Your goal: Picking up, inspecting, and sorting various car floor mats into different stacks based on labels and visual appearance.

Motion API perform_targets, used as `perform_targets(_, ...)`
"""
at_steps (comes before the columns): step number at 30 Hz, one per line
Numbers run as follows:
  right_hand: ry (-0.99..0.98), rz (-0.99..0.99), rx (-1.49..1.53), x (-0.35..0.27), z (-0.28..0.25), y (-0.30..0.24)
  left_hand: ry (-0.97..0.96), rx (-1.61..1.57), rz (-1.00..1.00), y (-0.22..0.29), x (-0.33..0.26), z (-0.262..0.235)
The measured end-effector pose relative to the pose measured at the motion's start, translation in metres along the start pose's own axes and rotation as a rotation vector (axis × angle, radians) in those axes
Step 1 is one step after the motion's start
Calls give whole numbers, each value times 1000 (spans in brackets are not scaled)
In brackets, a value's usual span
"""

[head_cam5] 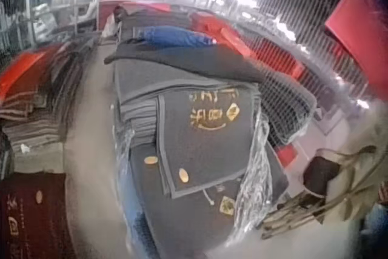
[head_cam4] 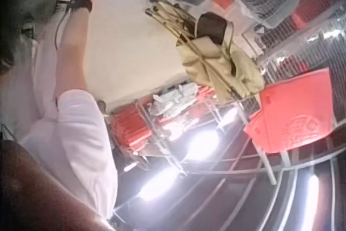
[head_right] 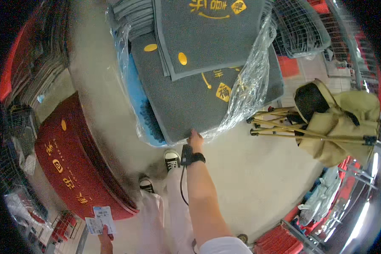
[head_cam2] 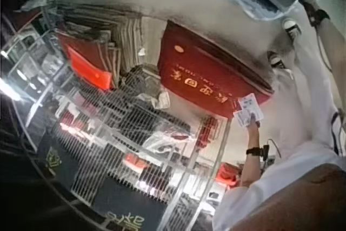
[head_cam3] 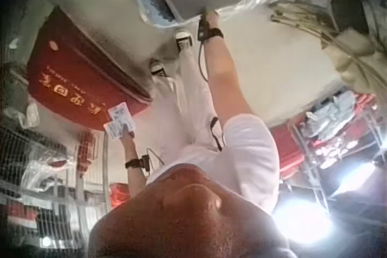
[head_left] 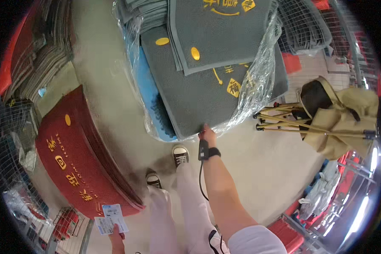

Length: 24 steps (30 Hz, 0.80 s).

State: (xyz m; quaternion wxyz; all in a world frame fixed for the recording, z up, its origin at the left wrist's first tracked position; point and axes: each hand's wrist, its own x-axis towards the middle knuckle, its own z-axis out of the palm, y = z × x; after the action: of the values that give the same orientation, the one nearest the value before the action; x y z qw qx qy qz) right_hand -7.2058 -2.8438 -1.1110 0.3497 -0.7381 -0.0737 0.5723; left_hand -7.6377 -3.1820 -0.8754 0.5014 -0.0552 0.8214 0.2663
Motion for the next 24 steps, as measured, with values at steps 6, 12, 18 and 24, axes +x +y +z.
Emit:
perform_targets(6, 226, 309, 310, -18, 28, 27, 155, 105, -113, 6, -39, -10)
perform_targets(12, 259, 63, -322, 26, -40, 14, -8, 139, -41, 13, -34, 25)
perform_targets(18, -103, 304, 281, -54, -7, -87, -42, 95, -23, -11, -62, -2)
perform_targets(24, -38, -516, -229, -253, -15, -193, 69, -51, 47, -81, -117, -65)
